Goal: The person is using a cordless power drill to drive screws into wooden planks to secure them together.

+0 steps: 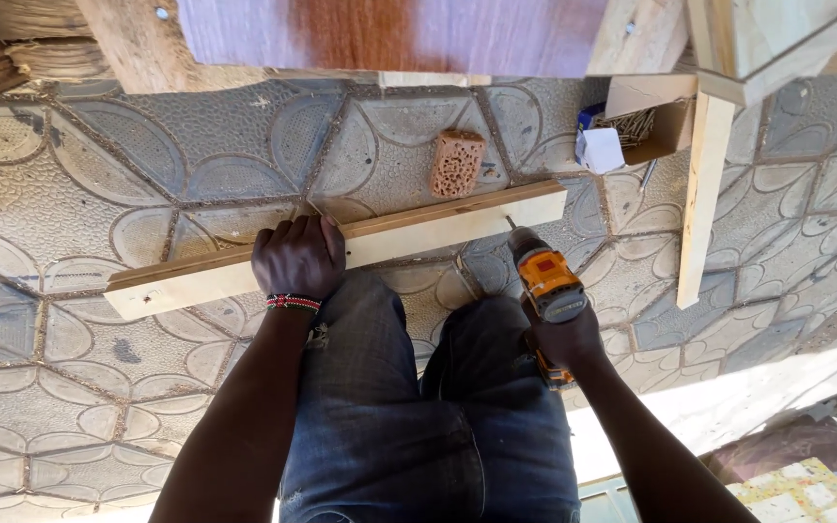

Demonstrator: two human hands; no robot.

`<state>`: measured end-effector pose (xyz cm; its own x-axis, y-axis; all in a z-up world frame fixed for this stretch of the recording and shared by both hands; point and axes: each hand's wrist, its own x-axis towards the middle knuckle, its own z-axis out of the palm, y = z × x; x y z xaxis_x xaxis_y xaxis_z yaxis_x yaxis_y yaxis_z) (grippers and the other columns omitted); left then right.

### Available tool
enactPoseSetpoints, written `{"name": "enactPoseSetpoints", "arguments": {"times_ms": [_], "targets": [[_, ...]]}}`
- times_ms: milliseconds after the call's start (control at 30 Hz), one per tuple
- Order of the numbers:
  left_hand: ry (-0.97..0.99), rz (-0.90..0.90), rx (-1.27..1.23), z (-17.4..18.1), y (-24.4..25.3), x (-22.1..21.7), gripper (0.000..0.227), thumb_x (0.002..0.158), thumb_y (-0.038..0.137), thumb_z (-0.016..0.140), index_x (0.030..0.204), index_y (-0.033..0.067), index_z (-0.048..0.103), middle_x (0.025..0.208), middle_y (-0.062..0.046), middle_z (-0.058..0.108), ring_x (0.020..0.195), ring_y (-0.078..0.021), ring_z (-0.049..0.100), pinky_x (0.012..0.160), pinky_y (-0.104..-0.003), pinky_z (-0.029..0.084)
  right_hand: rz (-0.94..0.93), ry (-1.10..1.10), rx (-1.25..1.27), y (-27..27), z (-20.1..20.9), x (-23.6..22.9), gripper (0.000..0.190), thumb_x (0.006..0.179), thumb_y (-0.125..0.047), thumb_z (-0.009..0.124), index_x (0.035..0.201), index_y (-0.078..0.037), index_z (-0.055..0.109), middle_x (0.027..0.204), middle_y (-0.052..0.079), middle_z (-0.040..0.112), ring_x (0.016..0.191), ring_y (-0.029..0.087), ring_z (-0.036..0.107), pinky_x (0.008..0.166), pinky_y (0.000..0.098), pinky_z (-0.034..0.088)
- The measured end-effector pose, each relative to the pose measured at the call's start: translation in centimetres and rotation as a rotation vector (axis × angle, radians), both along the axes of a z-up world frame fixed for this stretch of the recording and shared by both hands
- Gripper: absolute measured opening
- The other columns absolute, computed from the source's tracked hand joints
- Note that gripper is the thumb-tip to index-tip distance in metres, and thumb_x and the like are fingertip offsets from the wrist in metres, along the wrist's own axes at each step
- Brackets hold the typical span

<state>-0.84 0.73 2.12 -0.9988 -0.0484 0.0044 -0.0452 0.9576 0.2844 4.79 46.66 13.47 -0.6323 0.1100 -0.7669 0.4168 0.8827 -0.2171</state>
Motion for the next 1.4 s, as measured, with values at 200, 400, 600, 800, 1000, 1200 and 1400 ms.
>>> {"name": "enactPoseSetpoints", "arguments": {"times_ms": [200,400,600,800,1000,1200,1400], "targets": [[-0.067,0.001,-0.037,0.2,0.2,0.2,0.049,0.122,0.035,0.057,0.077,0.0232,0.071,0.069,0.002,0.072,0.072,-0.0249,0.081,0.075,-0.041,0.062,-0.029,0.073,-0.019,-0.8,-1.3,0.7,0.074,0.077,-0.050,0.108,0.126,-0.003,0.078,0.096,0.009,0.084,0.095,0.039,0.087,0.073,0.0490,0.070],[0.058,0.138,0.514,7.3,6.8,-6.4,0.017,0.102,0.006,0.088,0.103,0.0222,0.081,0.100,0.000,0.080,0.097,-0.0327,0.079,0.096,-0.048,0.057,-0.410,0.098,-0.083,-3.9,-0.2,-1.5,0.053,0.081,-0.041,0.105,0.117,-0.007,0.087,0.094,0.026,0.087,0.100,0.054,0.084,0.073,0.0592,0.070],[-0.161,-0.012,0.889,18.4,26.6,-9.2,0.029,0.097,0.047,0.082,0.100,0.0183,0.089,0.090,-0.006,0.087,0.098,-0.0288,0.088,0.106,-0.048,0.062,-0.346,0.079,-0.070,-4.9,0.6,-2.1,0.049,0.088,-0.032,0.101,0.124,-0.001,0.088,0.101,0.034,0.086,0.103,0.057,0.083,0.076,0.0669,0.070],[0.009,-0.028,0.709,11.0,29.3,-4.9,0.027,0.092,0.009,0.070,0.104,0.0201,0.092,0.086,-0.003,0.084,0.091,-0.0257,0.088,0.100,-0.046,0.070,-0.366,0.054,-0.065,-4.7,0.6,-2.3,0.049,0.089,-0.032,0.099,0.126,-0.003,0.087,0.104,0.033,0.086,0.106,0.057,0.082,0.080,0.0682,0.069],[0.054,-0.058,0.708,10.4,30.4,-5.3,0.021,0.090,0.007,0.068,0.079,0.0216,0.078,0.071,-0.001,0.074,0.079,-0.0273,0.084,0.089,-0.042,0.070,-0.383,0.003,-0.069,-3.7,0.7,-2.9,0.050,0.089,-0.032,0.096,0.129,-0.004,0.087,0.107,0.032,0.087,0.109,0.058,0.081,0.085,0.0695,0.067],[0.081,-0.039,0.737,10.6,30.4,-5.4,0.022,0.091,0.007,0.067,0.078,0.0212,0.077,0.071,-0.002,0.073,0.080,-0.0278,0.084,0.090,-0.042,0.070,-0.375,-0.056,-0.076,-3.5,0.9,-2.9,0.050,0.090,-0.032,0.094,0.131,-0.005,0.087,0.109,0.031,0.087,0.113,0.058,0.081,0.089,0.0708,0.066],[0.045,-0.029,0.780,11.6,29.3,-5.5,0.024,0.093,0.005,0.066,0.077,0.0198,0.076,0.070,-0.005,0.073,0.078,-0.0313,0.084,0.089,-0.044,0.071,-0.362,-0.096,-0.077,-4.1,0.9,-3.5,0.051,0.090,-0.032,0.091,0.133,-0.006,0.086,0.112,0.031,0.087,0.116,0.059,0.080,0.094,0.0721,0.065]]}}
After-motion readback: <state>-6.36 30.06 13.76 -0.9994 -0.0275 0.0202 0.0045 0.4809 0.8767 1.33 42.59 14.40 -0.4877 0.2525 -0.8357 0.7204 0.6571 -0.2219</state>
